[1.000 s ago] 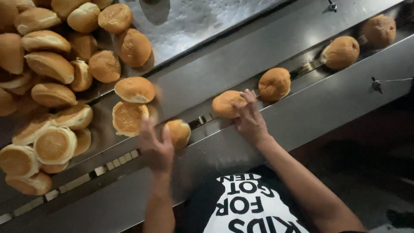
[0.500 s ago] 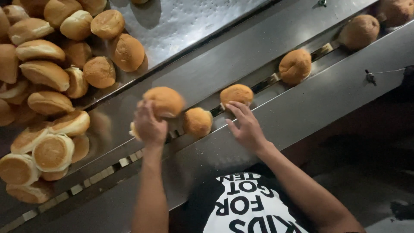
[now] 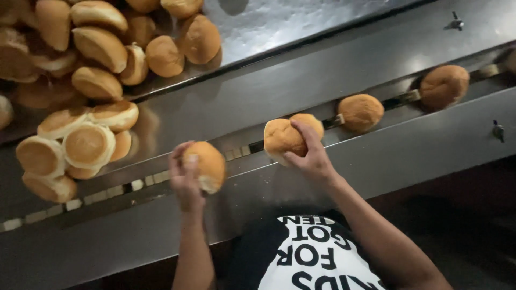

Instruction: The person arranges round bread buns on a moving conveyor belt in a food processing facility. They pick up buns from a pile on the side and place them into slots on the belt, ensuring they are evenly spaced and oriented correctly.

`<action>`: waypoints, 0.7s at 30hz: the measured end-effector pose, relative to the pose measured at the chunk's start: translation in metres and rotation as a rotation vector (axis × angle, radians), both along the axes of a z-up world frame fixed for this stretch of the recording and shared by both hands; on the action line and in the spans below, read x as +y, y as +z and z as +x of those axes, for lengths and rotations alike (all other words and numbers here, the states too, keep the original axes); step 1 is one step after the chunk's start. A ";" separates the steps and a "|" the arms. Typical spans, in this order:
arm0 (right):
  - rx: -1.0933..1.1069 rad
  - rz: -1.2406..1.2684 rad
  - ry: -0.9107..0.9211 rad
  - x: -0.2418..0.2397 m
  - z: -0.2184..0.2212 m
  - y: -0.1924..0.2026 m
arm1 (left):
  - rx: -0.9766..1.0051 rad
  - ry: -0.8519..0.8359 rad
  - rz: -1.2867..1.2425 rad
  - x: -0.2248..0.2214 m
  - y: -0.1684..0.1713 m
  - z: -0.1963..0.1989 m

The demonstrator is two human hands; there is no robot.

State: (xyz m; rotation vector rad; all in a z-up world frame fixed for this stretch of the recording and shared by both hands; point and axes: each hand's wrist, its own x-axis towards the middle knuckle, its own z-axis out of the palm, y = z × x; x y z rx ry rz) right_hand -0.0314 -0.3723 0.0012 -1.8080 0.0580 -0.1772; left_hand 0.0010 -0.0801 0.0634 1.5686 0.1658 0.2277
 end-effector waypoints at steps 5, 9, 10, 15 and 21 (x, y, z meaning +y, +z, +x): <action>-0.158 -0.276 0.200 0.037 0.004 0.011 | 0.002 0.239 0.047 0.081 -0.066 0.006; 0.119 -0.550 0.355 0.062 0.009 0.012 | 0.084 0.243 0.734 0.090 -0.077 -0.011; 0.120 -0.552 0.349 0.063 0.008 0.015 | 0.081 0.239 0.732 0.088 -0.075 -0.012; 0.334 -0.394 0.383 0.061 0.006 0.029 | 0.133 0.133 1.239 0.084 -0.092 -0.010; 0.151 -0.382 0.114 0.036 -0.019 0.022 | -0.126 0.113 1.344 0.057 -0.062 0.035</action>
